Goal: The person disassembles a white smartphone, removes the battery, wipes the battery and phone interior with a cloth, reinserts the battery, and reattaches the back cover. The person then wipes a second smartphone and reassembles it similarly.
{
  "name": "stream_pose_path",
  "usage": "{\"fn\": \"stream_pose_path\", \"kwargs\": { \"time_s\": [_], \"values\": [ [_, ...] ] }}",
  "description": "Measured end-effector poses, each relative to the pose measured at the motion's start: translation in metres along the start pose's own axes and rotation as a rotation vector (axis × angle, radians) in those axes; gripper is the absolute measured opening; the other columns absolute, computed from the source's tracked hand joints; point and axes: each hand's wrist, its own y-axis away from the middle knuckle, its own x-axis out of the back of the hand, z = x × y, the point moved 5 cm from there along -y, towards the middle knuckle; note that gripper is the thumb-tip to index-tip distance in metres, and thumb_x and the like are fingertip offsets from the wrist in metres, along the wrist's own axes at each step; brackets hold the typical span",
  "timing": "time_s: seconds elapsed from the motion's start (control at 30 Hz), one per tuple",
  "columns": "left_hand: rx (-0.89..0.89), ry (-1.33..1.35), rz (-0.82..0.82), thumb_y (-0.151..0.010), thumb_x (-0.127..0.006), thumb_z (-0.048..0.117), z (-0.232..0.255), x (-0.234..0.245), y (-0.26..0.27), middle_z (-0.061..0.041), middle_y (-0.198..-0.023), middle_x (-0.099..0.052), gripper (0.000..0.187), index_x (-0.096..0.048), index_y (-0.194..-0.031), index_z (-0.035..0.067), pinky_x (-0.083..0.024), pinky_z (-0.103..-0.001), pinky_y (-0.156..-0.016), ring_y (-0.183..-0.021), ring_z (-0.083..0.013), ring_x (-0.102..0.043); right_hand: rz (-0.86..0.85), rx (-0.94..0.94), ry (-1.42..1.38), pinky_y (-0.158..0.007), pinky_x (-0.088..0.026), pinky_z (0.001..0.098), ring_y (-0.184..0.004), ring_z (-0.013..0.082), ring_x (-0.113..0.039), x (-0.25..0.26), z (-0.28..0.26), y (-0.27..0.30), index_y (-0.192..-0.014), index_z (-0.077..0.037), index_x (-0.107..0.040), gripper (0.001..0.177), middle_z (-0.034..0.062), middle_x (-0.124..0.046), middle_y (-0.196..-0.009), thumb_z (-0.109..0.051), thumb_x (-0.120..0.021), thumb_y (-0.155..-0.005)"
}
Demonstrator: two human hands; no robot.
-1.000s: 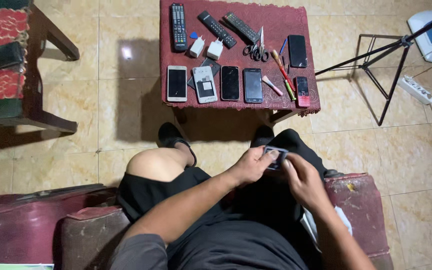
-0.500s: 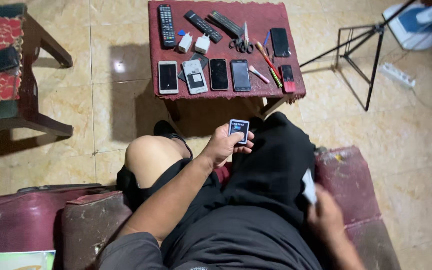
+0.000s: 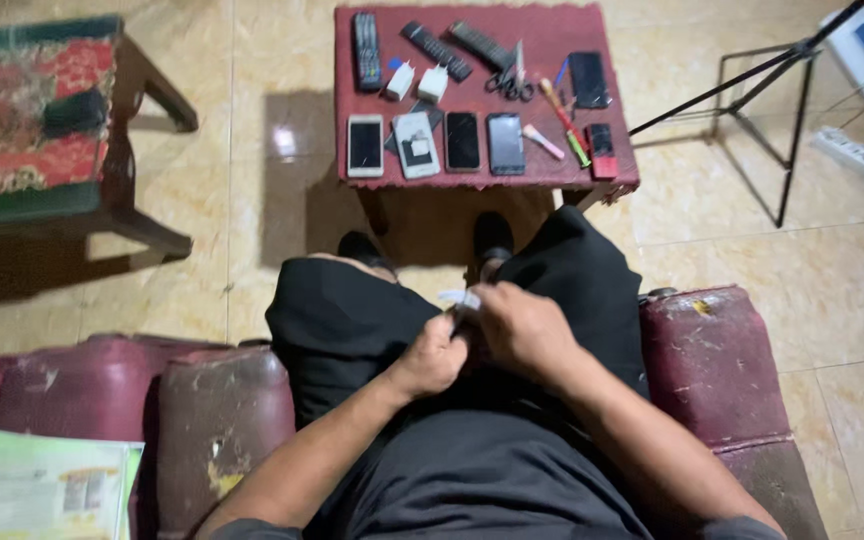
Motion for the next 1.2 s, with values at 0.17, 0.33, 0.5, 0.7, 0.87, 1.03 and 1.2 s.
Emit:
{"fn": "stream_pose_path", "kwargs": {
  "time_s": [0.17,0.33,0.5,0.7,0.87,1.03,1.2],
  "values": [
    [-0.067,0.118,0.148,-0.109,-0.046,0.021,0.026,0.02,0.0,-0.007,-0.103,-0.063,0.029,-0.061,-0.119,-0.002,-0.051,-0.031,-0.086,-0.094,-0.0142,-0.058,0.157,-0.06,-0.06,-0.061,-0.054,0.0464,-0.078,0.0378,-0.067,-0.008,0.014,-0.013,-0.134,-0.011,-0.06,0.044,0.0161,-0.069,-0.096,-0.023,-0.07,-0.093],
    [0.089,0.475,0.217,-0.11,-0.024,0.046,0.029,0.027,-0.027,-0.009,-0.113,-0.067,0.062,-0.056,-0.14,0.003,-0.051,-0.028,-0.096,-0.104,-0.0151,-0.062,-0.213,0.054,0.035,-0.057,-0.053,0.0472,-0.068,0.0353,-0.067,-0.043,-0.006,-0.022,-0.143,-0.003,-0.051,0.066,0.0141,-0.067,-0.079,-0.021,-0.071,-0.083],
    [0.228,0.413,0.218,-0.111,-0.022,0.049,0.018,0.034,-0.051,-0.021,-0.134,-0.058,0.071,-0.052,-0.142,-0.007,-0.041,-0.041,-0.107,-0.123,-0.0307,-0.054,-0.133,-0.018,0.063,-0.053,-0.053,0.0451,-0.066,0.0339,-0.067,-0.036,0.005,-0.055,-0.139,0.007,-0.045,0.079,0.0159,-0.067,-0.08,-0.023,-0.075,-0.073],
    [0.075,0.26,0.256,-0.109,-0.029,0.049,0.026,0.069,-0.066,-0.015,-0.143,-0.061,0.066,-0.05,-0.144,-0.003,-0.04,-0.033,-0.115,-0.135,-0.0217,-0.054,-0.152,-0.039,0.066,-0.052,-0.052,0.0471,-0.065,0.0347,-0.068,-0.056,0.019,-0.093,-0.14,0.007,-0.046,0.075,0.016,-0.069,-0.078,-0.026,-0.075,-0.079],
    [0.135,0.48,0.385,-0.113,-0.038,0.042,0.02,0.095,-0.057,-0.014,-0.107,-0.069,0.056,-0.061,-0.133,-0.005,-0.054,-0.032,-0.082,-0.094,-0.0181,-0.063,-0.173,0.07,-0.073,-0.051,-0.051,0.0483,-0.064,0.0363,-0.067,-0.075,0.011,-0.101,-0.142,0.01,-0.045,0.072,0.0164,-0.069,-0.079,-0.024,-0.071,-0.084],
    [0.059,0.677,0.499,-0.108,-0.042,0.042,0.034,0.15,-0.064,-0.012,-0.09,-0.068,0.05,-0.06,-0.127,-0.001,-0.058,-0.03,-0.053,-0.064,-0.0166,-0.067,-0.265,-0.118,0.157,-0.06,-0.054,0.0465,-0.076,0.0355,-0.071,-0.051,0.056,-0.092,-0.133,-0.011,-0.06,0.041,0.0149,-0.071,-0.09,-0.022,-0.064,-0.094],
    [0.171,0.776,0.514,-0.106,-0.049,0.034,0.031,0.168,-0.065,-0.016,-0.087,-0.071,0.039,-0.061,-0.11,-0.004,-0.061,-0.033,-0.058,-0.065,-0.0225,-0.071,-0.354,-0.052,0.366,-0.085,-0.049,0.0499,-0.106,0.0368,-0.064,-0.025,0.069,-0.04,-0.125,-0.011,-0.062,0.052,0.0178,-0.066,-0.112,-0.036,-0.069,-0.08]
  ]
}}
